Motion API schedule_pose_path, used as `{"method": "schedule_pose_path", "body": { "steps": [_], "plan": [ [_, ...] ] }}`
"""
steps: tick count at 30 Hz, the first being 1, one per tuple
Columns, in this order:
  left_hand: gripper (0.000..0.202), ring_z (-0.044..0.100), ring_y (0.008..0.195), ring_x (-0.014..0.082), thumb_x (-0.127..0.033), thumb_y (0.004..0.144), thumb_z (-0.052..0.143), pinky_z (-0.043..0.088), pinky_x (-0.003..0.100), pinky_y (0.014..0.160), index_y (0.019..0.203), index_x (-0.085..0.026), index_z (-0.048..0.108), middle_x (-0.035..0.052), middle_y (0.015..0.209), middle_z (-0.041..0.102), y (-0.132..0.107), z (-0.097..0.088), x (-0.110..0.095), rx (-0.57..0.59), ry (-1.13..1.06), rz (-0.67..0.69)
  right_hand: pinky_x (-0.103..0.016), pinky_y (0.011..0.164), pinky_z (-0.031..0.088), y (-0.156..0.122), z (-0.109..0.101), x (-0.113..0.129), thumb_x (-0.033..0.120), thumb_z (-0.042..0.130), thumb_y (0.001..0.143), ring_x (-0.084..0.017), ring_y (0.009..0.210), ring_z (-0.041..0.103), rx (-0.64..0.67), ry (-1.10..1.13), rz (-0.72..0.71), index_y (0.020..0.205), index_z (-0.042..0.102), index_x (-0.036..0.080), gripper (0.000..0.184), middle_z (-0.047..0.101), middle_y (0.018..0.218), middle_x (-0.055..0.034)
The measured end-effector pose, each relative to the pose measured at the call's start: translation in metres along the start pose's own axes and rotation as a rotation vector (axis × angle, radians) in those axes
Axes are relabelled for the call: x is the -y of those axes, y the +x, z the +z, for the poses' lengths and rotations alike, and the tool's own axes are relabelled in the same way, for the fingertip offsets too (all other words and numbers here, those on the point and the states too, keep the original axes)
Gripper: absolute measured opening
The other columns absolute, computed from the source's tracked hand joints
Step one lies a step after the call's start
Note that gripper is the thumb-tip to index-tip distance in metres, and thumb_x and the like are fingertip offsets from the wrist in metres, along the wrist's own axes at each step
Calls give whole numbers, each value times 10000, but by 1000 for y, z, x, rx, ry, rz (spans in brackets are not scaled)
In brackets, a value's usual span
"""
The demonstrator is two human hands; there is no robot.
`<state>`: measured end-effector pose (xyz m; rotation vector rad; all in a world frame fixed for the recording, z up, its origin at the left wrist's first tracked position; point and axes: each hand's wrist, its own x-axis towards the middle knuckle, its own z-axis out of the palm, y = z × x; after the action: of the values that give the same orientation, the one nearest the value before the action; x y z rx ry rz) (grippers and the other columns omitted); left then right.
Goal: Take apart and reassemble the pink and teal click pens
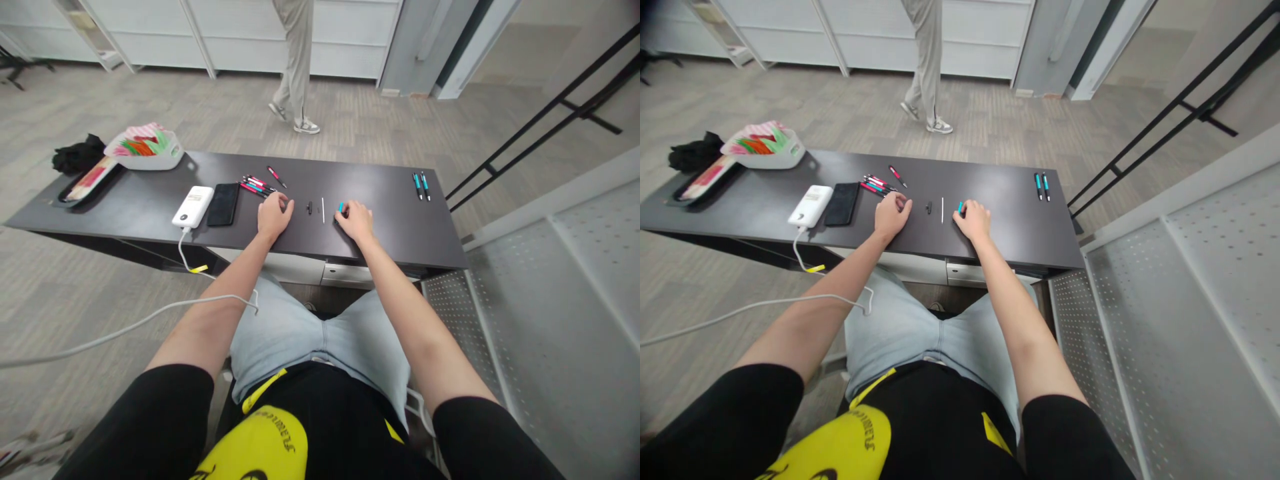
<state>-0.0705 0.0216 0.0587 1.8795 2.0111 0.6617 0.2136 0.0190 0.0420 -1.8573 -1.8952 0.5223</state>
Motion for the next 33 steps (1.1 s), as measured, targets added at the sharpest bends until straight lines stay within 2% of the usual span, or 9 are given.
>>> {"method": "schedule_pose_path", "body": {
  "steps": [4,6,11,14,17,21,26,30,33],
  "plan": [
    [199,813,1444,397,-398,1230,627,546,547,1345,1263,-342,814,161,1413,875,-21,1,-12,41,31,214,-702,1195,630,7,-12,-6,372,792,1049,-526,1402,817,117,-48,32,1061,783,350,27,884,1406,-237],
    [192,827,1417,408,-406,1225,644,553,575,1320,1219,-342,825,174,1365,880,-32,8,-27,69,31,250,-686,1179,641,1,-17,-13,352,785,1040,-523,1370,823,131,-51,40,1038,760,349,26,883,1361,-246],
    [148,847,1407,427,-465,1216,739,597,590,1262,1255,-346,818,171,1412,884,-40,33,-71,135,-27,157,-616,1217,670,-35,-23,-34,381,671,1094,-432,1331,832,-2,58,-35,1012,637,379,89,882,1307,-172],
    [161,856,1424,465,-501,1216,759,617,617,1253,1225,-354,822,183,1425,897,-37,40,-83,184,-9,99,-596,1187,688,-49,-25,-40,436,664,1106,-399,1222,850,-56,154,21,991,570,388,156,871,1184,-135],
    [152,856,1456,478,-472,1225,750,635,627,1249,1168,-358,832,186,1399,918,-35,41,-86,202,14,53,-605,1165,694,-50,-26,-41,455,666,1103,-394,1159,860,-96,236,70,996,568,390,160,864,1127,-119],
    [162,856,1476,499,-396,1228,754,651,639,1218,1200,-350,906,198,1467,928,-31,37,-88,252,24,-6,-585,1124,690,-44,-25,-43,460,693,1067,-389,1087,834,-134,314,56,974,537,396,193,846,1071,-109],
    [284,851,1507,517,-347,1252,732,651,621,1261,1313,-263,996,258,1558,894,-28,26,-90,342,190,67,-574,1020,684,-40,-18,-46,399,786,999,-368,908,741,-247,442,77,918,550,394,250,768,896,-62],
    [312,776,1636,499,-247,1273,673,608,588,1366,1384,-190,959,276,1723,795,-32,24,-78,303,236,138,-564,1001,662,-38,-15,-49,368,825,997,-353,874,718,-266,497,56,896,572,392,273,723,871,-49],
    [210,785,1602,498,-219,1245,711,604,596,1369,1268,-191,918,277,1642,829,-30,25,-59,232,172,167,-574,1007,645,-37,-12,-52,382,823,997,-362,880,716,-257,520,42,903,576,403,265,713,878,-59]
  ]
}}
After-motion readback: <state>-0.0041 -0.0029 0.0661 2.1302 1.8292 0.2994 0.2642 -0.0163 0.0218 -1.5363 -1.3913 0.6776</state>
